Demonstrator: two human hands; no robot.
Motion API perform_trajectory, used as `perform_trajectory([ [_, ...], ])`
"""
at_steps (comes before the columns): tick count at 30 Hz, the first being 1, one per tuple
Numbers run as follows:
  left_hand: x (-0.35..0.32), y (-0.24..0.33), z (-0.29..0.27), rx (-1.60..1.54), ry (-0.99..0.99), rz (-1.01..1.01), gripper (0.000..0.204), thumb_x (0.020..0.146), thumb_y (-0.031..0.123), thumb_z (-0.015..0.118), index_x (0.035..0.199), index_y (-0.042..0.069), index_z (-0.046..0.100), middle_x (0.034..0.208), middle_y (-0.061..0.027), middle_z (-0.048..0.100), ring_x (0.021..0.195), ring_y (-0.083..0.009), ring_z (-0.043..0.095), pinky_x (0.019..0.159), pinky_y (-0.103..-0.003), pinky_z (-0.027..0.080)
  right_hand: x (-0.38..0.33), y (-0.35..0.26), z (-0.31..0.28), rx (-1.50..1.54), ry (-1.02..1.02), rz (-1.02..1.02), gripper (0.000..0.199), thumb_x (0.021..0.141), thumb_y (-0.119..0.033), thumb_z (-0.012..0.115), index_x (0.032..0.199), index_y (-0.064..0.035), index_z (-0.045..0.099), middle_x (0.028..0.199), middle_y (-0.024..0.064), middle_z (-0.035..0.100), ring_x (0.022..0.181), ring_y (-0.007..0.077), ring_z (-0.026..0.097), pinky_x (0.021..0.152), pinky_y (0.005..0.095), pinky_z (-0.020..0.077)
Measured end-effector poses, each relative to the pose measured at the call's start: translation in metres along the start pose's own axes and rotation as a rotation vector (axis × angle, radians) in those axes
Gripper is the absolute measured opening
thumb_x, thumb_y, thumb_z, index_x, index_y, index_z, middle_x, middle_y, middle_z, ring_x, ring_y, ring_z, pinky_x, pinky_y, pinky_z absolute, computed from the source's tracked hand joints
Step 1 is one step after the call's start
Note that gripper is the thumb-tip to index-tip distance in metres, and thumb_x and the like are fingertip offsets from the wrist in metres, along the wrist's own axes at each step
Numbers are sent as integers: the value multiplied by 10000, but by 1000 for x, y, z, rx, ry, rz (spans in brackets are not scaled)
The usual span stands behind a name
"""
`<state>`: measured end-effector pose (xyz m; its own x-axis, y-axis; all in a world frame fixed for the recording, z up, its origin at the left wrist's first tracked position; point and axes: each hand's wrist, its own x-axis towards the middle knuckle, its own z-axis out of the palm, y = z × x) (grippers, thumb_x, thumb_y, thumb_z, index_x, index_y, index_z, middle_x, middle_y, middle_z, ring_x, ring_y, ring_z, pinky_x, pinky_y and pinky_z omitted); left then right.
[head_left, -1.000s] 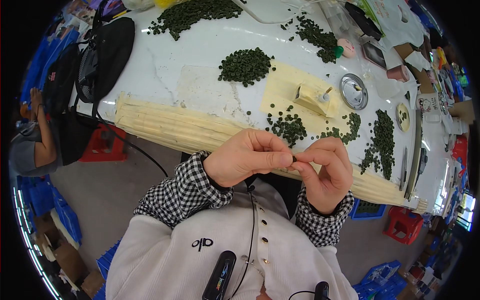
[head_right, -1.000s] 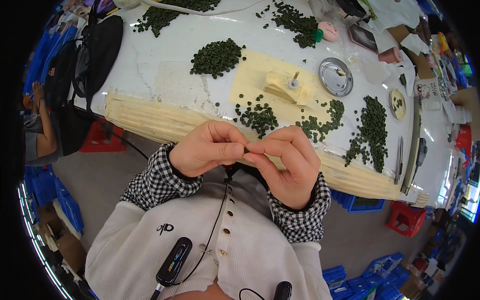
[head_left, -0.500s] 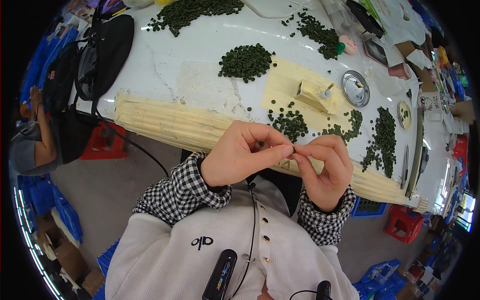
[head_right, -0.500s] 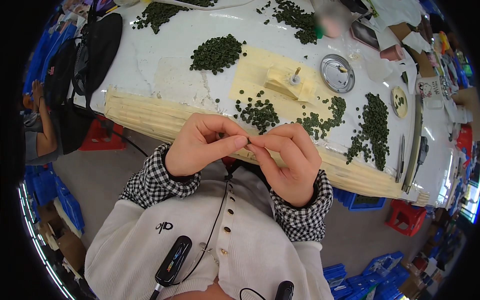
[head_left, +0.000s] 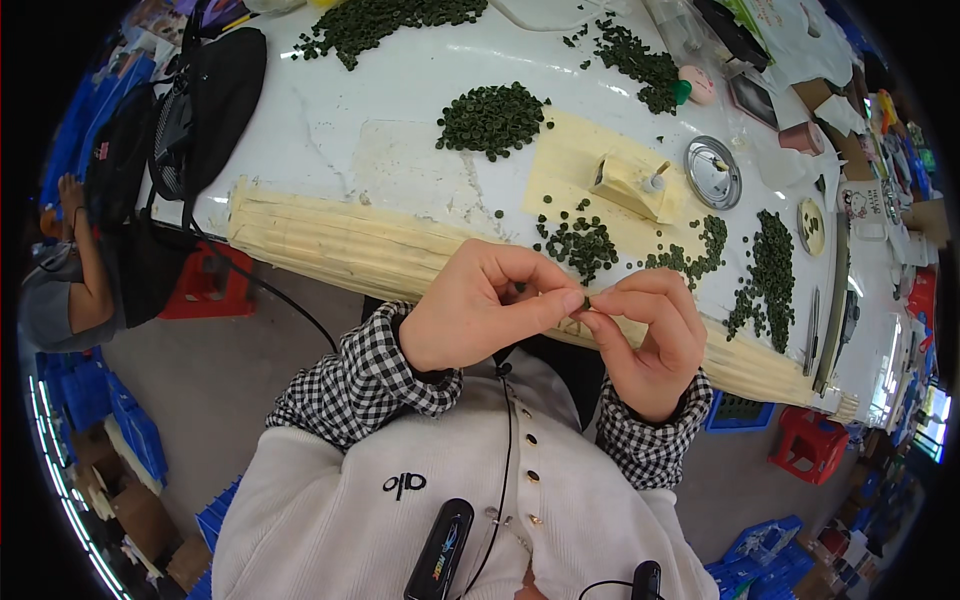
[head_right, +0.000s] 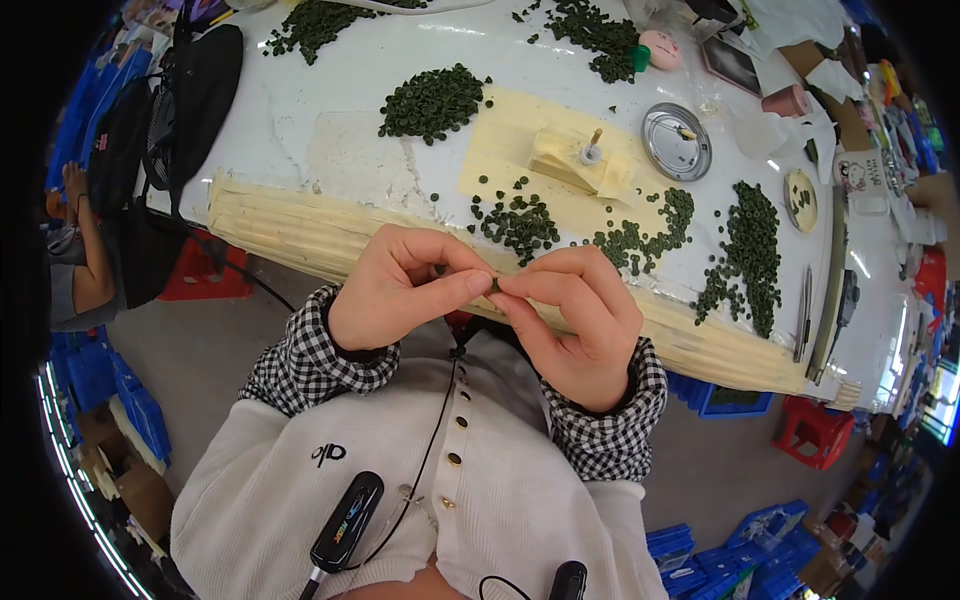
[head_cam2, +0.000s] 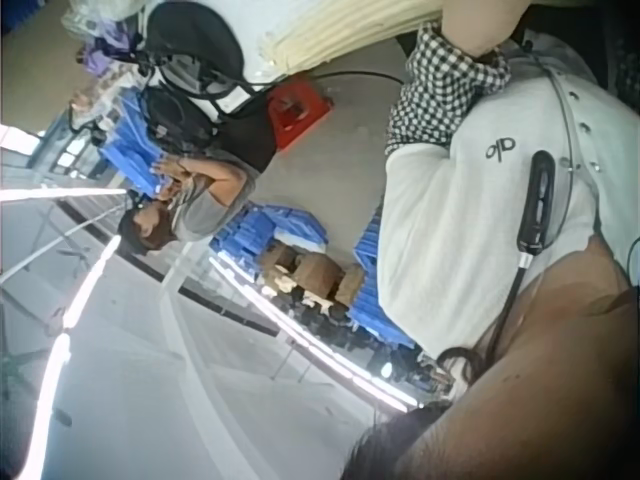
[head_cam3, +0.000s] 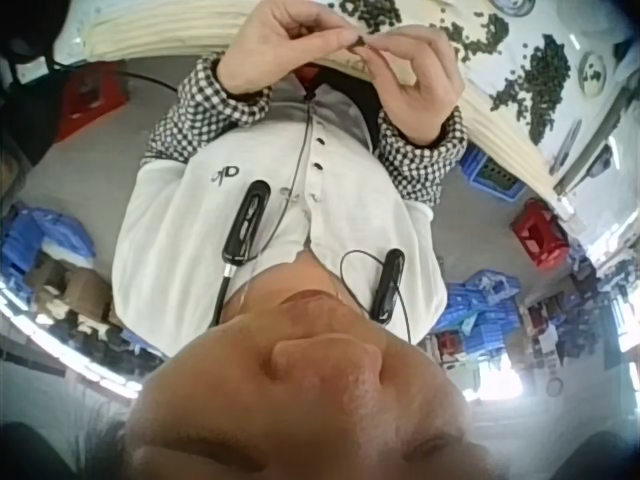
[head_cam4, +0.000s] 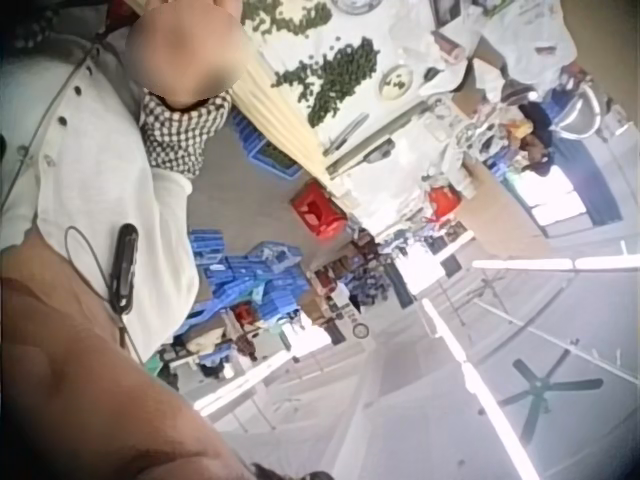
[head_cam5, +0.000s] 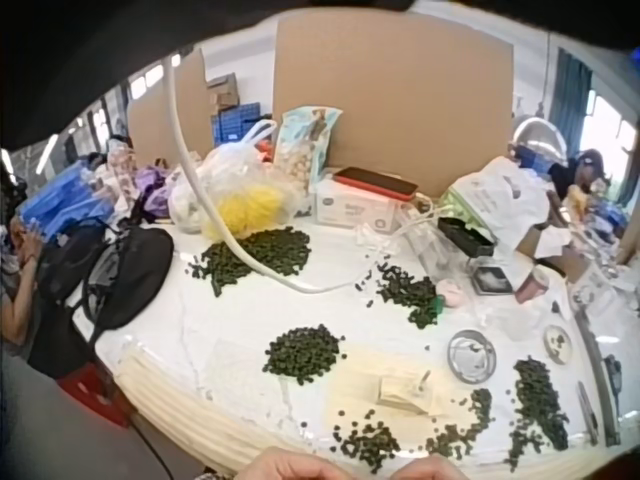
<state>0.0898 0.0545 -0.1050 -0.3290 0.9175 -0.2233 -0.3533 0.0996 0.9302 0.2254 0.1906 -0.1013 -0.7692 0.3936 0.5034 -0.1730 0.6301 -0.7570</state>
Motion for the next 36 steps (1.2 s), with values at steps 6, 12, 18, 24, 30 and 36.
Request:
perform_trajectory([
  [6,0,-1,2,-30,14,-14,119,869,95,629,926,6,684,788,15,656,620,17,472,526,-147,372,-1,-1,2,14,14,42,193,688,62,723,855,-4,654,817,105,601,694,200,594,609,271,474],
  [12,0,-3,2,-23,19,1,111,861,89,638,924,9,681,781,23,651,612,26,462,516,-141,359,-2,2,2,-16,12,5,209,679,65,721,864,-4,652,814,104,607,695,203,599,608,274,479],
  [18,0,-2,2,51,7,8,117,884,80,614,922,-27,638,801,-27,647,636,-33,565,552,-168,456,-5,3,4,4,17,36,195,687,69,710,857,3,642,818,112,612,700,213,604,617,276,483],
  [24,1,-4,1,43,16,14,118,891,87,606,918,-26,621,809,-29,640,632,-30,560,550,-170,460,-5,2,8,57,52,89,164,705,65,700,840,8,627,810,119,615,711,222,605,630,279,481],
  [30,1,-5,0,51,11,23,122,894,84,599,930,-32,614,845,-50,656,644,-33,562,564,-177,466,-8,5,13,210,70,208,145,742,72,664,875,22,634,808,113,621,731,200,593,660,267,469],
  [36,4,-6,0,-3,37,0,107,887,64,601,936,-30,617,856,-52,660,739,-47,580,641,-183,471,-13,6,17,337,78,305,141,783,67,634,921,36,630,859,104,605,764,153,580,689,239,469],
])
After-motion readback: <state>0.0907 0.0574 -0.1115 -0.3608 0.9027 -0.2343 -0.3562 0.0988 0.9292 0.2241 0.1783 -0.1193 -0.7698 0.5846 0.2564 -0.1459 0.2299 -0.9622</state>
